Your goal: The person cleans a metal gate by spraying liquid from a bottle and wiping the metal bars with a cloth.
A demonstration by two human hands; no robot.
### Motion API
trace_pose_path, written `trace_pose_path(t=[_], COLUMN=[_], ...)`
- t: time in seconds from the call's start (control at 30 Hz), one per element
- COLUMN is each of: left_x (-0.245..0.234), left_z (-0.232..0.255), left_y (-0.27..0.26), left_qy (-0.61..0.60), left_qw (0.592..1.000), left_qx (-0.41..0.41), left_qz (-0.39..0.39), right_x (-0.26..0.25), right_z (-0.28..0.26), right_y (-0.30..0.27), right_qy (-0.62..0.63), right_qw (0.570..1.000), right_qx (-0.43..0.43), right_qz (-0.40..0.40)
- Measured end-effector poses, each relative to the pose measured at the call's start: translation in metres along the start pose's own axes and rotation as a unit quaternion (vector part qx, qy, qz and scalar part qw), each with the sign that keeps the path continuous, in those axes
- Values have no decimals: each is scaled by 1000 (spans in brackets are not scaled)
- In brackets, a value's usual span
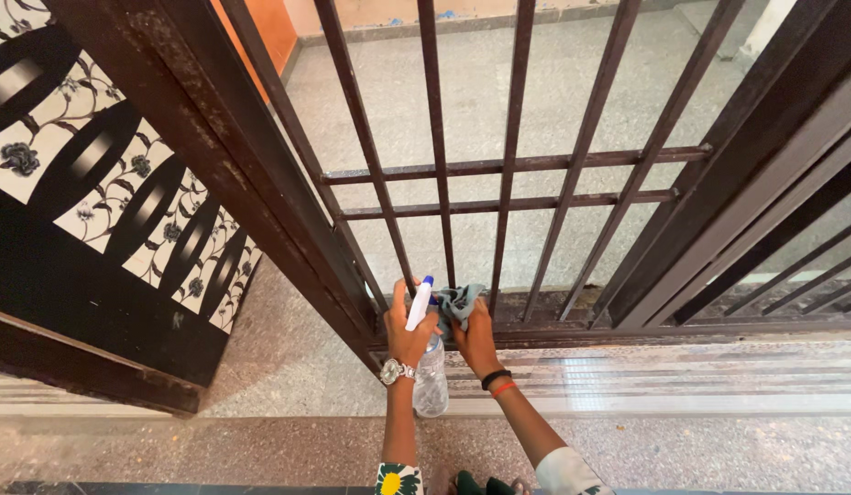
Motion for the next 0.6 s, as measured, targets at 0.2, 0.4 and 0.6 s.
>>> trace_pose_path(t=[0.2, 0.4, 0.6], left_x=[2, 4, 10], left_z=[-4, -1, 0], left_y=[1, 0, 2], left_qy=[-9, 11, -10], left_qw=[1000, 997, 998], left_qx=[22, 78, 59], left_qz=[4, 5, 2], right_x=[-5, -54, -135], right_z=[23, -10, -86], right_y=[-13, -18, 25], right_qy=[-78, -83, -58], right_qw=[995, 991, 985], right_qx=[52, 96, 18], right_qz=[-18, -29, 160])
Point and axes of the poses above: each hand's wrist, its own y-axis towards the middle knuckle, its own x-axis out of the palm, z = x × y, the point moved 3 cm from there along y, towards the middle knuckle, and after that the axes turned 6 degrees about -y, right-handed, at the moved point
